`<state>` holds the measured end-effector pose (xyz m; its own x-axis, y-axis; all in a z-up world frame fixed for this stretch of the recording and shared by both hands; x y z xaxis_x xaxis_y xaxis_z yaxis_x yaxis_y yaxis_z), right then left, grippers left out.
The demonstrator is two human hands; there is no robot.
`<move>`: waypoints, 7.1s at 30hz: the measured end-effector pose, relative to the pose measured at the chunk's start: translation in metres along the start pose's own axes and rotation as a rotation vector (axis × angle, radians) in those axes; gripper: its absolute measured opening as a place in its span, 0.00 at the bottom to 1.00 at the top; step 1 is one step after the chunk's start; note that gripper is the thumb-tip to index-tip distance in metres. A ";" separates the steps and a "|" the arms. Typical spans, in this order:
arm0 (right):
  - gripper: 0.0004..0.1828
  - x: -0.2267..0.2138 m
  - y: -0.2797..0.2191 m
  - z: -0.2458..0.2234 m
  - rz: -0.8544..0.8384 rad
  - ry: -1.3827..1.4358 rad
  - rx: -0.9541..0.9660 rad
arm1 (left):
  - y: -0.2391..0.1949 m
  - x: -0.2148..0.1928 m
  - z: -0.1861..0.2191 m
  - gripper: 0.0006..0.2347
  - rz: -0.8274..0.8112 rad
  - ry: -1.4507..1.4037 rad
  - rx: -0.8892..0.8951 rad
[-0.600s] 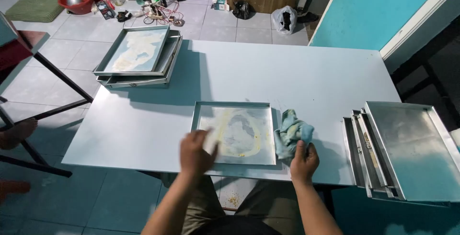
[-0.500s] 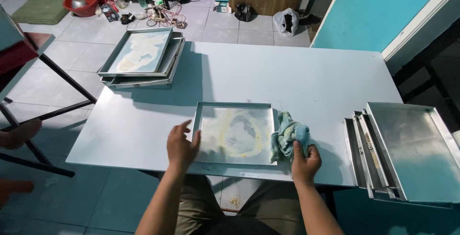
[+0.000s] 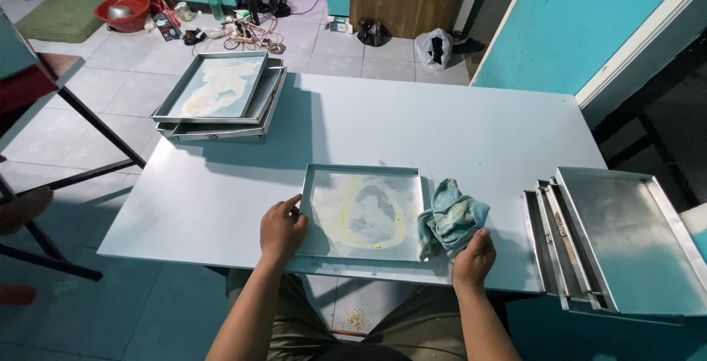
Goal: The person wipes a rectangular metal tray with a cloth, cleaning a yellowish residue from its surface. They flip the tray over to clean the other side and then place it on a stack of similar trays.
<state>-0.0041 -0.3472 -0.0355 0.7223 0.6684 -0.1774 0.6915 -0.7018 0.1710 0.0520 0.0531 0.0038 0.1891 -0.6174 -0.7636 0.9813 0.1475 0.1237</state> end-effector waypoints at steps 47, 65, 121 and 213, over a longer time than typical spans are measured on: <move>0.39 0.077 0.076 -0.123 -0.526 -1.081 -0.584 | 0.040 0.021 -0.002 0.16 -0.086 0.301 0.162; 0.28 0.172 0.068 -0.050 -1.049 -1.509 -0.653 | 0.043 0.046 -0.020 0.16 -0.117 0.364 0.198; 0.17 0.248 0.013 -0.086 -1.021 -1.383 -0.817 | 0.040 0.043 -0.018 0.17 -0.149 0.280 0.148; 0.07 0.343 -0.051 -0.078 -0.999 -1.143 -1.347 | 0.039 0.046 -0.030 0.20 -0.189 0.210 0.200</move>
<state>0.2087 -0.0628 -0.0296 0.1971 -0.1803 -0.9637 0.7203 0.6935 0.0175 0.0979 0.0533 -0.0452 0.0122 -0.4437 -0.8961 0.9899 -0.1214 0.0736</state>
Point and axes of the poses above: each hand's wrist, its own y-axis towards the middle knuckle, its own x-axis out of the palm, z = x × y, the point moved 3 cm from there along y, towards the middle knuckle, and after that the axes turned 5 degrees about x, right-handed, at the moved point
